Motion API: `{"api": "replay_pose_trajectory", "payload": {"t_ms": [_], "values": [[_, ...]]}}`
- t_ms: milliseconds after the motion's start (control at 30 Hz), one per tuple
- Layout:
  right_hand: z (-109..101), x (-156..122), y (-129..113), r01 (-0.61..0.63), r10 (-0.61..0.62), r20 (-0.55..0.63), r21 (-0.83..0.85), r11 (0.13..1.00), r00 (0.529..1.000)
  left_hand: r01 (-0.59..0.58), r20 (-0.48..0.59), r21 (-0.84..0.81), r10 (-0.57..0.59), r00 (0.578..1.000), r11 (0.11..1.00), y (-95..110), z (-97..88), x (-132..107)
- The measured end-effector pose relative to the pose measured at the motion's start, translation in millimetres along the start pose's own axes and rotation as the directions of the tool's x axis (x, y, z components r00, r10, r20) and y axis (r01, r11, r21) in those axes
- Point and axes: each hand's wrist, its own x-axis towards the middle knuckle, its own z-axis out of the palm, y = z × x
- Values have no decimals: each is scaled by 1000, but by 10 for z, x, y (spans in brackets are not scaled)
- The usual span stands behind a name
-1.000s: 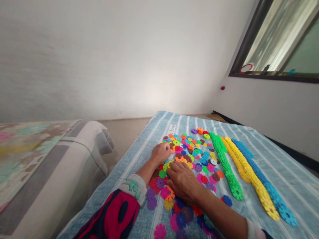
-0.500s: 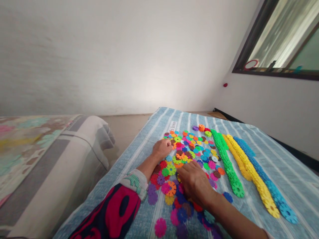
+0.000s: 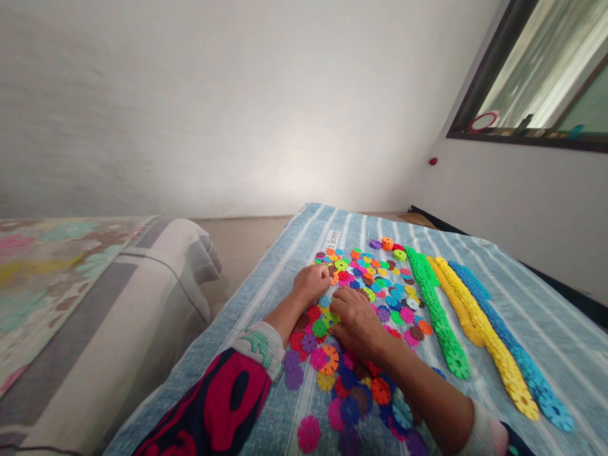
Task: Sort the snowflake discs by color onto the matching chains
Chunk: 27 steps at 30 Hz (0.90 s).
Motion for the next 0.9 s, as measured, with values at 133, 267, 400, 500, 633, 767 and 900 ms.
{"api": "replay_pose_trajectory", "payload": {"t_ms": [133,267,400,500,633,767,900], "values": [[-15,30,208,-142,172,-89,272,952,981,6,-10,-2,-6,1000,1000,8,-2,-7],[-80,85,364,-261,319,-108,364,894,942,-4,-11,-7,4,1000,1000,12,-5,-12],[-114,175,429,-340,383,-107,290,895,917,-2,-9,-5,2,1000,1000,-9,13,-3],[-113,241,495,-376,425,-161,263,888,891,-21,-21,-19,21,1000,1000,-35,42,11],[-126,254,561,-397,448,-200,250,883,871,-16,-24,-21,16,1000,1000,-42,54,19],[-148,213,503,-326,371,-112,294,898,922,-12,2,3,12,1000,1000,-14,23,5],[-151,237,443,-249,287,-99,285,926,953,-13,2,15,13,1000,1000,-6,15,1]]}}
